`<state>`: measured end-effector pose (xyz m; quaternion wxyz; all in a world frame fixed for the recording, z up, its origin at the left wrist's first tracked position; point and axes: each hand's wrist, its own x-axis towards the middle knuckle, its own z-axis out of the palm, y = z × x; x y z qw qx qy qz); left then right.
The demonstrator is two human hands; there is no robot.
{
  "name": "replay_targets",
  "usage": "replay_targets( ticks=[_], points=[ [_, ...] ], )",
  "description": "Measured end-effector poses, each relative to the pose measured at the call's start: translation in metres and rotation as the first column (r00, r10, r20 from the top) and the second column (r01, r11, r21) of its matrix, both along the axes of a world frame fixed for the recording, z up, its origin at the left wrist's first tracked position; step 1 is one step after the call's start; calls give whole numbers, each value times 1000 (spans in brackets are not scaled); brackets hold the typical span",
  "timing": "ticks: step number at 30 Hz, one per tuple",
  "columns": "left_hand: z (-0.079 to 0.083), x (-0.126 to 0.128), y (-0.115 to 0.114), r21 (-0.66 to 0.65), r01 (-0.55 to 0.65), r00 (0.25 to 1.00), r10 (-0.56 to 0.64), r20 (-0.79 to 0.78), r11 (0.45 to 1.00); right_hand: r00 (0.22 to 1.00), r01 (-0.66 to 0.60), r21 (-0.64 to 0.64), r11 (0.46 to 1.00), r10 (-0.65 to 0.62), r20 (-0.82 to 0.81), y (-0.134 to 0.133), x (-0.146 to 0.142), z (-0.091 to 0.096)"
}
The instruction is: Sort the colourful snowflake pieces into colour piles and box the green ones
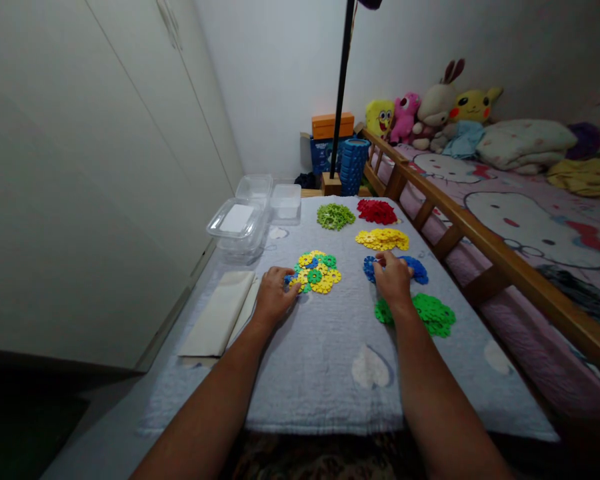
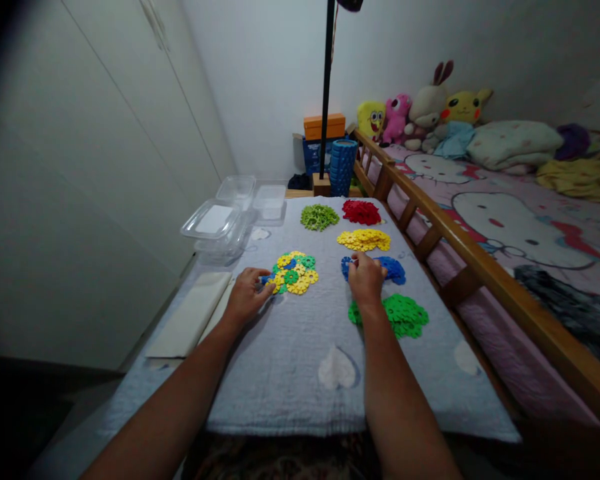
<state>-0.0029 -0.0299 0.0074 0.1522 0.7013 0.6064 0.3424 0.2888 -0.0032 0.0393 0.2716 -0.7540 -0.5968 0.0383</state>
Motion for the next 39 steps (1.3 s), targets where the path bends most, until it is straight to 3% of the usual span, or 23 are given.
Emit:
replay_targets(
  ticks=[5, 16, 25, 32, 35, 39],
  points=[
    [-2, 0, -1, -1, 1, 995, -1, -102, 1000, 994, 93, -103, 990, -85, 71, 1, 9, 2],
    [-1, 0, -4, -42, 24, 978, -32, -207, 999, 971, 199, -131, 971, -178, 157, 0, 16, -2],
    [-1, -1, -3, -42, 19, 978, -27, -206, 999, 978, -46, -119, 992, 69, 196, -4, 3, -7],
    [1, -1, -4, -58, -71, 955, 51, -291, 996, 979, -27, -64, 998, 39, 201, -6, -5, -11],
    [-1, -2, -3, -73, -81, 951, 55, -303, 994, 975, -153, -4, 988, 151, 162, -8, -21, -13],
    [-3, -2, -2, -74, -38, 965, 18, -260, 997, 917, -390, 11, 921, 387, 97, -14, -54, -17]
  ],
)
